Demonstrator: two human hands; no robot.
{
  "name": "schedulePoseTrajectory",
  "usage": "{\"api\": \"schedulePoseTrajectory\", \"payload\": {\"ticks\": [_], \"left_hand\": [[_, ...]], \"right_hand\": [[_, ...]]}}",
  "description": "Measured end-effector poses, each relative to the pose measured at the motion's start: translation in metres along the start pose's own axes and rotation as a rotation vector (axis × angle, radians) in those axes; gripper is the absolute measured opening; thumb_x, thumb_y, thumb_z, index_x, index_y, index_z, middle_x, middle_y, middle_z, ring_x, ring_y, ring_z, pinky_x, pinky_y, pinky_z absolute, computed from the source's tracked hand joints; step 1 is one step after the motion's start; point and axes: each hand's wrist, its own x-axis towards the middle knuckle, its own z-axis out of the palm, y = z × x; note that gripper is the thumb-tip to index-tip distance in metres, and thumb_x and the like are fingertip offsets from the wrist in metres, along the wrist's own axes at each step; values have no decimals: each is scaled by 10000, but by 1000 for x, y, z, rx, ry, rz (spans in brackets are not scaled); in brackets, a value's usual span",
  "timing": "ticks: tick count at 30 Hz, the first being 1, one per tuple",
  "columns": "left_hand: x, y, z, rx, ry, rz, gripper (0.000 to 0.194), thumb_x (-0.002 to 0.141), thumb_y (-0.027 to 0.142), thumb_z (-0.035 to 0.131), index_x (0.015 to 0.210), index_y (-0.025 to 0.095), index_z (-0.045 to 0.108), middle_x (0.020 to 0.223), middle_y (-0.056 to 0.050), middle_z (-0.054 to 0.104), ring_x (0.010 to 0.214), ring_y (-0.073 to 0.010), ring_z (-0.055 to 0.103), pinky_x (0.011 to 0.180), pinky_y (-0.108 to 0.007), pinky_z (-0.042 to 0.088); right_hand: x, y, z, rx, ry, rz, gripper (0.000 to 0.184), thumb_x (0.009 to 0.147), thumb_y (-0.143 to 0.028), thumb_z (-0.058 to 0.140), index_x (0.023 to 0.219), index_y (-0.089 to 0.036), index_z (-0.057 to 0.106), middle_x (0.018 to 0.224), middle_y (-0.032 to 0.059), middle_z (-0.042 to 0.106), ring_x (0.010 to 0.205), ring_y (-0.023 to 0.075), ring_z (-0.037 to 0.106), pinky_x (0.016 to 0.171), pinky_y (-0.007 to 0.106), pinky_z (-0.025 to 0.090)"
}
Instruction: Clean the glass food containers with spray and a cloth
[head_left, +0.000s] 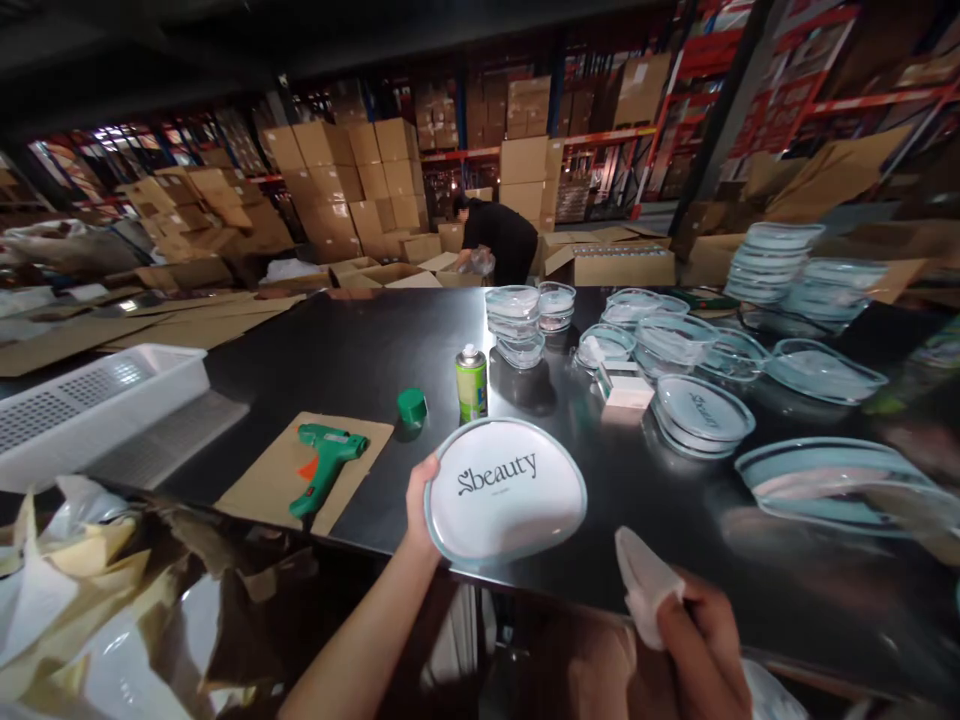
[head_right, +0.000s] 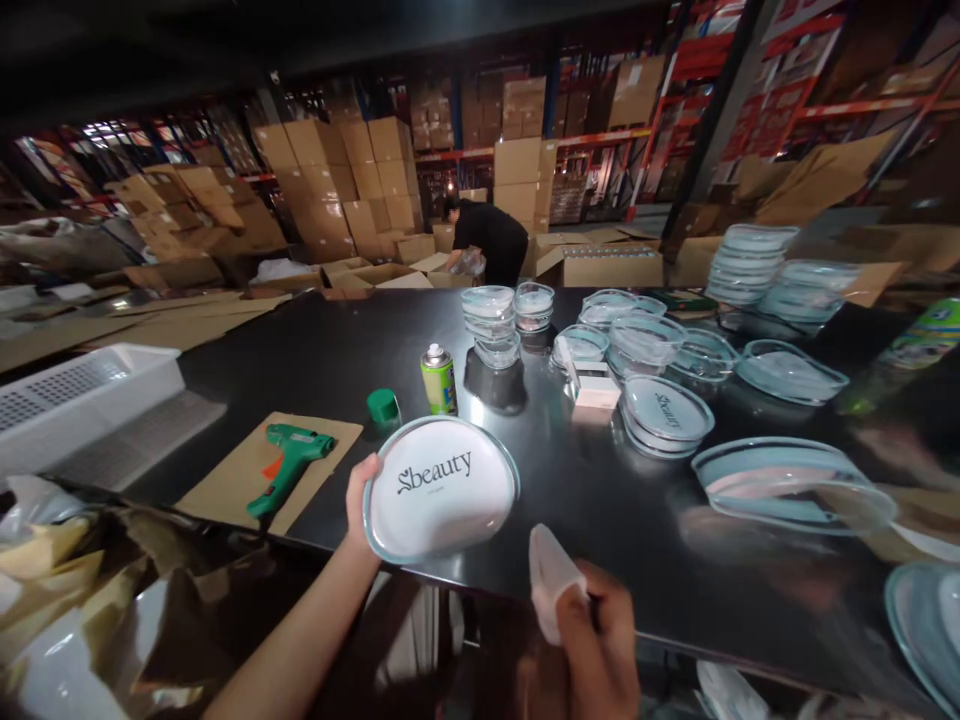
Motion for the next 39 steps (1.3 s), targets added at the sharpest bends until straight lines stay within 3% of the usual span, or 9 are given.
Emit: {"api": "schedulePoseTrajectory", "payload": {"ticks": [6, 12, 16, 23, 27, 31, 34, 36, 39], "left_hand": [[-4, -4, 2, 65, -30, 84, 481, 669, 450, 639, 1051, 161, 689, 1074, -103, 721, 1156, -354, 577, 993, -479, 445], [-4, -7, -7, 111, -75, 182, 448, 705, 416, 639, 1067, 158, 689, 1079, -98, 721, 1103, -330, 604, 997, -459, 435], [-4, -8, -12, 188, -87, 246, 451, 740, 400, 632, 1110, 146, 675, 1113, -112, 708, 1094, -322, 605, 980, -448, 440], [-2, -13, -7, 153, -16, 253, 496, 714, 399, 634, 1127, 126, 660, 1087, -125, 713, 1064, -332, 616, 945, -444, 456], [-4, -13, -13, 185, -24, 280, 492, 717, 404, 643, 1137, 149, 663, 1103, -112, 711, 1064, -321, 618, 933, -428, 465], [-8, -18, -15, 243, -49, 297, 478, 714, 400, 669, 1128, 163, 678, 1102, -101, 715, 1050, -297, 629, 941, -392, 463], [-10, -20, -12, 232, -28, 267, 507, 707, 429, 667, 1129, 149, 681, 1137, -118, 701, 1093, -313, 614, 978, -401, 443], [-9, -18, -12, 202, 2, 260, 532, 716, 452, 648, 1151, 145, 669, 1149, -125, 695, 1102, -315, 611, 981, -413, 443], [-9, -14, -15, 244, 16, 317, 552, 701, 439, 671, 1163, 138, 663, 1146, -126, 696, 1083, -310, 620, 950, -398, 466]], "right_hand": [[1, -11, 28, -142, -21, 145, 157, 929, -247, 397, 1006, -224, 531, 939, 66, 514, 810, 205, 509, 676, 314, 397], [34, -19, 34, -436, -59, -246, 250, 859, -104, 391, 1061, -179, 517, 955, 105, 493, 798, 225, 473, 664, 331, 396], [47, -22, 34, -554, -147, -295, 335, 764, -17, 432, 1048, -167, 529, 943, 111, 499, 812, 255, 471, 711, 388, 408], [4, -74, 59, -343, -251, -388, 300, 789, -55, 395, 982, -209, 564, 874, 79, 515, 741, 223, 446, 668, 343, 364], [17, -52, 54, -371, -254, -352, 324, 792, -34, 393, 1018, -198, 558, 873, 75, 527, 757, 225, 467, 677, 353, 356], [48, -39, 55, -571, -122, -288, 301, 812, -31, 400, 1059, -151, 524, 935, 118, 532, 810, 245, 471, 680, 368, 371], [39, -61, 71, -422, -125, -419, 284, 851, -61, 377, 1085, -149, 512, 995, 128, 538, 882, 256, 479, 714, 382, 374], [25, -70, 79, -269, -202, -465, 244, 868, -86, 364, 1014, -181, 535, 906, 82, 531, 769, 224, 451, 679, 370, 340], [23, -55, 76, -234, -220, -418, 301, 848, -42, 327, 989, -200, 541, 836, 56, 521, 728, 210, 436, 665, 358, 318]]}}
